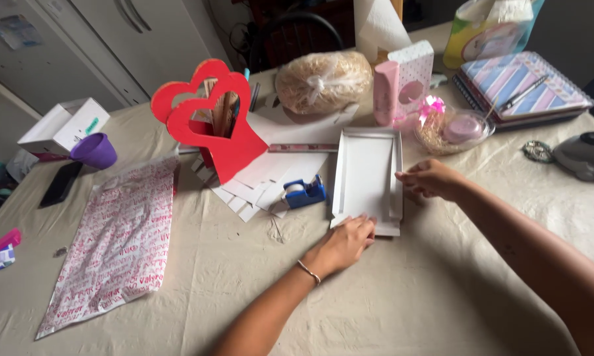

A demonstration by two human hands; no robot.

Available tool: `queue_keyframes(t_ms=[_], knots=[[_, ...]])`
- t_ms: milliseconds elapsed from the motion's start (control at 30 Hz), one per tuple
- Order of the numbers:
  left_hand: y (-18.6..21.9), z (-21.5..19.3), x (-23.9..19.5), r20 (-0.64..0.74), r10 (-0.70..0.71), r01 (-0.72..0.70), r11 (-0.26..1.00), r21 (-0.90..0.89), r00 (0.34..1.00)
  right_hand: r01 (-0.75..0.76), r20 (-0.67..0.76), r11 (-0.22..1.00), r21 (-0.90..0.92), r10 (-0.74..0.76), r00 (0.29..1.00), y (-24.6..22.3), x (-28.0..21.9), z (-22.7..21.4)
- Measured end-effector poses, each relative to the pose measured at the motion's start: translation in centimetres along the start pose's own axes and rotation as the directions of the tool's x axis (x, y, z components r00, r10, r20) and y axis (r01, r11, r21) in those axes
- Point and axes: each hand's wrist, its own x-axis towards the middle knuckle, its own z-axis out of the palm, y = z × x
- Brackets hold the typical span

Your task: Assembling a white cardboard box by folding edges and securing them with tape

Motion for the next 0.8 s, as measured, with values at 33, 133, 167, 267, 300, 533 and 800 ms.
queue_keyframes(t_ms=[33,133,167,267,300,533,800], knots=[[0.6,-0.6,-0.3,0.007,-0.001,0.001,1.0,-0.01,1.0,-0.012,0.0,1.0,0.0,0.012,1.0,-0.3,-0.6,0.2],[1.4,-1.6,-0.6,0.04,-0.006,0.006,1.0,0.008,0.999,-0.066,0.114,0.995,0.076,0.058,0.992,-1.5,-1.6,0.7],[1.1,-1.1,-0.7,0.01,0.01,-0.01,0.999,0.049,1.0,-0.066,0.114,0.991,0.117,0.053,0.992,-1.5,-1.8,1.1],[0.5,0.5,-0.7,-0.062,0.023,-0.018,0.997,0.072,0.998,0.081,0.073,0.996,0.034,-0.083,0.994,0.1,-0.6,2.6],[0.1,0.9,-0.5,-0.108,0.021,-0.015,0.998,0.061,0.994,0.228,0.047,0.969,-0.092,-0.224,0.973,0.7,0.2,3.1],[-1.4,2.9,1.0,-0.226,-0.139,0.105,0.982,-0.158,0.964,0.579,0.055,0.627,-0.521,-0.652,0.756,-0.5,-6.2,4.4],[2.1,0.0,2.3,-0.207,-0.36,0.191,0.806,-0.56,0.91,0.497,0.053,0.722,-0.482,-0.542,0.839,1.0,-7.5,3.7]])
